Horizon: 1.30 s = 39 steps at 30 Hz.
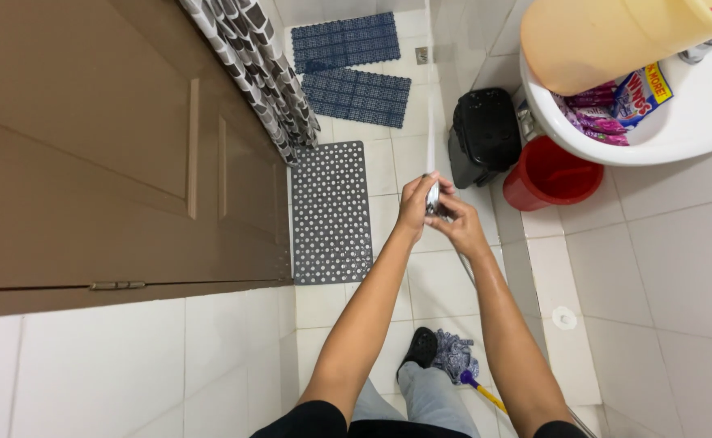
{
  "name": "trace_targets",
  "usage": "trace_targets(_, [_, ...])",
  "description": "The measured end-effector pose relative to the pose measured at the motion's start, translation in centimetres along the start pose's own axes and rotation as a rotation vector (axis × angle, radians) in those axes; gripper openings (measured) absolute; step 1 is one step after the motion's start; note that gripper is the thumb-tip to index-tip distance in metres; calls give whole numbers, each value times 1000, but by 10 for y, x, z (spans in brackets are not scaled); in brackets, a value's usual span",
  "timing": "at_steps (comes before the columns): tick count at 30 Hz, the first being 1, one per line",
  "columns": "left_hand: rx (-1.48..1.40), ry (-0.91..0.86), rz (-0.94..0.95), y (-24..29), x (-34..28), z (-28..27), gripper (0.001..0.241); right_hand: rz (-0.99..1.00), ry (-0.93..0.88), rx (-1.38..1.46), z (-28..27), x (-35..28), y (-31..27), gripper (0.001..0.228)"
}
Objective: Cleaning bathroom surfaces, a toilet, and using a bidet sprayer.
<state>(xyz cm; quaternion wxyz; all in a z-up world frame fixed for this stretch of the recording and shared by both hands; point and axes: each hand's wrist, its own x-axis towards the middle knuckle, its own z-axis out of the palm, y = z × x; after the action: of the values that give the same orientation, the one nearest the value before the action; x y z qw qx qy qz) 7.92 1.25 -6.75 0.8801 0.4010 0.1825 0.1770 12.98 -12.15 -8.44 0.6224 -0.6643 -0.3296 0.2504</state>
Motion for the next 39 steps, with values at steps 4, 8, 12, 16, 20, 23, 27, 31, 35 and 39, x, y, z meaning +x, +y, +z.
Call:
trace_targets(4, [113, -52, 0, -6, 26, 23, 34, 2, 37, 110, -33, 24, 8, 55])
trace_targets(8, [161, -92, 14, -5, 44, 53, 36, -31, 104, 216, -48, 28, -5, 59])
trace_targets(12, [164, -106, 18, -1, 51, 62, 38, -25, 150, 182, -49, 32, -31, 52])
trace_targets(16, [165, -143, 26, 6, 58, 71, 39, -35, 153, 165, -55, 36, -32, 45])
trace_targets(20, [168, -194, 30, 9, 60, 76, 38, -46, 210, 106, -57, 34, -46, 41])
trace_targets(23, [122, -222, 30, -4, 63, 67, 38, -90, 192, 114, -60, 34, -28, 37])
trace_targets(27, [70, -96, -47, -29, 62, 41, 38, 4, 140, 130, -47, 29, 7, 46])
trace_targets(31, [126, 49, -218, -35, 45, 18, 38, 135, 127, 283, -21, 9, 29, 48])
trace_targets(35, [184, 74, -324, -45, 28, 13, 39, 210, 168, 386, -11, -14, 39, 48])
trace_targets(39, [197, 105, -382, -63, 13, 6, 41, 222, 182, 398, -7, -32, 44, 44])
